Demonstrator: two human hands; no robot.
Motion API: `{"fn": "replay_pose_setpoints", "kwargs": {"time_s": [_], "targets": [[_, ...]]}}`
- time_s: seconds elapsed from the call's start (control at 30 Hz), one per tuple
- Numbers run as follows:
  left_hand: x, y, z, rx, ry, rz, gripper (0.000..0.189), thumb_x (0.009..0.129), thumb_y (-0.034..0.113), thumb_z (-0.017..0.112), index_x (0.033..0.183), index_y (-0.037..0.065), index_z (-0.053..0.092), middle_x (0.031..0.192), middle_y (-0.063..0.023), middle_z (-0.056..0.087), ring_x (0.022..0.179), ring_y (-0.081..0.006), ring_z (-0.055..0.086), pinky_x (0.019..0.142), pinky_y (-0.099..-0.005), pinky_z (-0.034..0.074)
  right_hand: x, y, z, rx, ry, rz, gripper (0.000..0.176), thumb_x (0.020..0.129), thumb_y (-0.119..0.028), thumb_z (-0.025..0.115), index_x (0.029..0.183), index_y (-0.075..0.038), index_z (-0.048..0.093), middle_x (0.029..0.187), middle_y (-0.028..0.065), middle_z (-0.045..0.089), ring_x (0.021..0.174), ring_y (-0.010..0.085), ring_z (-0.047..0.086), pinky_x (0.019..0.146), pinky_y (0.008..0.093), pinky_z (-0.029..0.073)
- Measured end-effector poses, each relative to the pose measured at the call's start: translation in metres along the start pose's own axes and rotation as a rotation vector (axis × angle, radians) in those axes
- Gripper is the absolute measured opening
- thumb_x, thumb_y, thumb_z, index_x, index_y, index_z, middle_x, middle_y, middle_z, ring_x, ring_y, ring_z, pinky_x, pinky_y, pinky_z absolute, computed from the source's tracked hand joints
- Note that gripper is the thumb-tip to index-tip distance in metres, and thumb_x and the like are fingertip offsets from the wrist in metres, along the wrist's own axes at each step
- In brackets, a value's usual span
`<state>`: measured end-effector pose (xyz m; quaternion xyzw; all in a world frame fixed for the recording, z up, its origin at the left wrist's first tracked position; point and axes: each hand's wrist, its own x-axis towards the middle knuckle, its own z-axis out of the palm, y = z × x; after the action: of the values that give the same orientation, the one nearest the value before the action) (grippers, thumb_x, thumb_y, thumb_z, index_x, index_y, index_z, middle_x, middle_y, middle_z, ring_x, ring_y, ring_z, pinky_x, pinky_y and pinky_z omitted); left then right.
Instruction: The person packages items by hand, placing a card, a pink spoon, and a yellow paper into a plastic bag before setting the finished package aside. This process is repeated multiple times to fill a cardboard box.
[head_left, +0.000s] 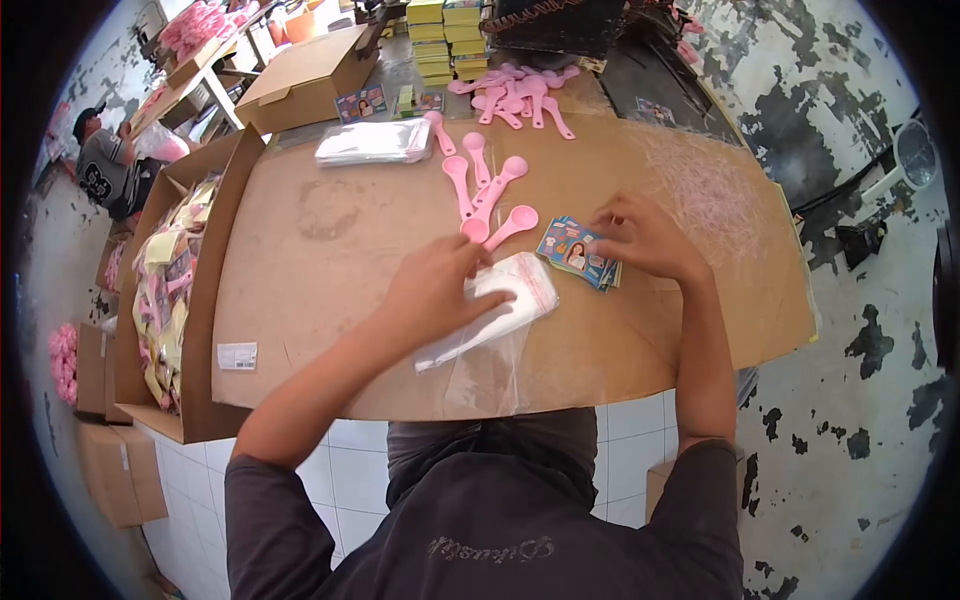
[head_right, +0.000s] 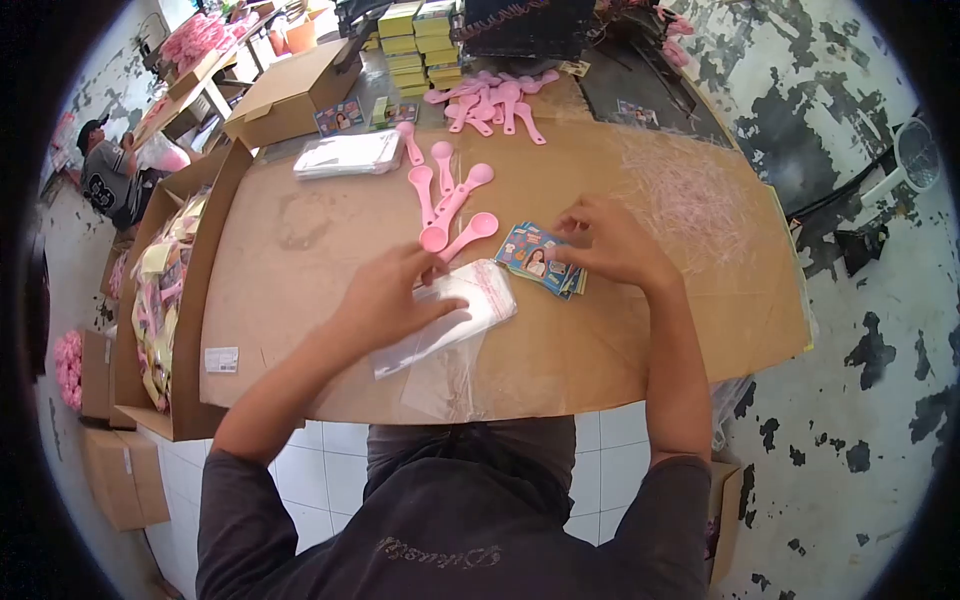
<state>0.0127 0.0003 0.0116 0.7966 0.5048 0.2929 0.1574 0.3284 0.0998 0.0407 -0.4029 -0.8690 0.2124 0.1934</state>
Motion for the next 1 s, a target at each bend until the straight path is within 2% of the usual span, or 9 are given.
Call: {"fn": "replay_pose_setpoints", "kwargs": {"time_s": [0.03, 0.23, 0.33, 0.43, 0.53, 0.63, 0.73, 0.83, 1.0], "targets": [[-0.005, -0.001, 0.004, 0.033, 0.064, 0.027, 0.038, 0.08, 0.033, 0.086, 0.1, 0.003, 0.071, 0.089, -0.0099, 0.068, 0.077, -0.025, 0.065, 0.073, -0.0366, 0.052, -0.002, 0.004, 0.002, -0.002, -0.04, 0.011, 0.03, 0.085, -0.023, 0.083, 0.105, -0.003, 0.074, 0.098, 0.0097, 0.066, 0.094, 0.0236, 0.065, 0.084, 0.0378, 0.051], [-0.003, -0.011, -0.002, -0.276, -0.061, -0.177, 0.03, 0.083, 0.014, 0.083, 0.108, 0.0, 0.073, 0.089, -0.008, 0.067, 0.076, -0.0186, 0.063, 0.071, -0.0326, 0.052, -0.002, 0.01, 0.018, 0.213, 0.047, 0.219, 0.03, 0.084, -0.021, 0.083, 0.107, -0.004, 0.074, 0.096, 0.0049, 0.067, 0.091, 0.0177, 0.062, 0.079, 0.0341, 0.049], [-0.004, -0.012, -0.005, -0.328, -0.086, -0.294, 0.032, 0.083, 0.009, 0.083, 0.113, 0.001, 0.073, 0.09, -0.0067, 0.066, 0.075, -0.0146, 0.061, 0.07, -0.0306, 0.051, 0.001, 0.017, 0.024, 0.172, 0.235, 0.009, 0.029, 0.086, -0.016, 0.081, 0.11, -0.002, 0.072, 0.1, 0.0083, 0.069, 0.09, 0.018, 0.062, 0.078, 0.0324, 0.051], [-0.009, -0.02, -0.001, -0.293, -0.024, -0.194, 0.022, 0.085, 0.009, 0.081, 0.103, 0.0, 0.073, 0.089, -0.0058, 0.067, 0.074, -0.013, 0.061, 0.07, -0.03, 0.051, 0.002, 0.015, 0.021, 0.14, 0.277, 0.079, 0.025, 0.088, -0.014, 0.079, 0.109, -0.002, 0.072, 0.097, 0.0065, 0.071, 0.091, 0.0156, 0.062, 0.077, 0.0308, 0.049], [-0.007, -0.016, -0.006, -0.354, 0.033, -0.165, 0.018, 0.089, 0.008, 0.077, 0.103, -0.002, 0.069, 0.092, -0.0058, 0.071, 0.078, -0.0119, 0.064, 0.072, -0.0304, 0.053, 0.007, 0.006, 0.02, 0.295, 0.278, 0.039, 0.022, 0.09, -0.012, 0.076, 0.109, -0.003, 0.072, 0.094, 0.0046, 0.071, 0.085, 0.0123, 0.061, 0.072, 0.0282, 0.048], [-0.003, -0.027, 0.005, -0.686, 0.196, -0.072, 0.023, 0.096, 0.007, 0.071, 0.115, 0.0, 0.061, 0.096, -0.0086, 0.074, 0.085, -0.0136, 0.069, 0.076, -0.0301, 0.056, 0.015, -0.038, 0.022, 0.421, 0.224, 0.023, 0.021, 0.091, -0.01, 0.074, 0.111, -0.003, 0.072, 0.092, 0.003, 0.07, 0.079, 0.009, 0.06, 0.07, 0.0254, 0.047], [-0.001, -0.024, -0.009, -1.17, 0.035, -0.286, 0.034, 0.1, 0.007, 0.068, 0.129, 0.0, 0.051, 0.102, -0.0125, 0.075, 0.09, -0.0166, 0.073, 0.079, -0.0297, 0.057, 0.027, -0.067, 0.015, 0.311, -0.012, 0.051, 0.022, 0.093, -0.009, 0.073, 0.115, -0.003, 0.07, 0.097, 0.0006, 0.07, 0.082, 0.0066, 0.059, 0.071, 0.0256, 0.047], [0.001, -0.022, -0.016, -1.204, -0.005, -0.343, 0.046, 0.1, 0.006, 0.068, 0.138, -0.001, 0.044, 0.104, -0.0154, 0.076, 0.088, -0.0177, 0.074, 0.079, -0.0266, 0.057, 0.039, -0.082, 0.017, 0.45, 0.002, 0.01, 0.026, 0.095, -0.007, 0.071, 0.12, -0.002, 0.068, 0.101, 0.003, 0.071, 0.084, 0.0069, 0.062, 0.072, 0.0255, 0.051], [0.0, -0.026, -0.013, -1.144, -0.007, -0.335, 0.053, 0.097, 0.004, 0.071, 0.143, -0.003, 0.045, 0.103, -0.0153, 0.077, 0.09, -0.0154, 0.074, 0.075, -0.0256, 0.057, 0.044, -0.069, 0.045, 0.851, 0.22, -0.051, 0.026, 0.098, -0.003, 0.066, 0.124, 0.0, 0.066, 0.104, 0.0062, 0.071, 0.092, 0.009, 0.067, 0.082, 0.0278, 0.056]]}}
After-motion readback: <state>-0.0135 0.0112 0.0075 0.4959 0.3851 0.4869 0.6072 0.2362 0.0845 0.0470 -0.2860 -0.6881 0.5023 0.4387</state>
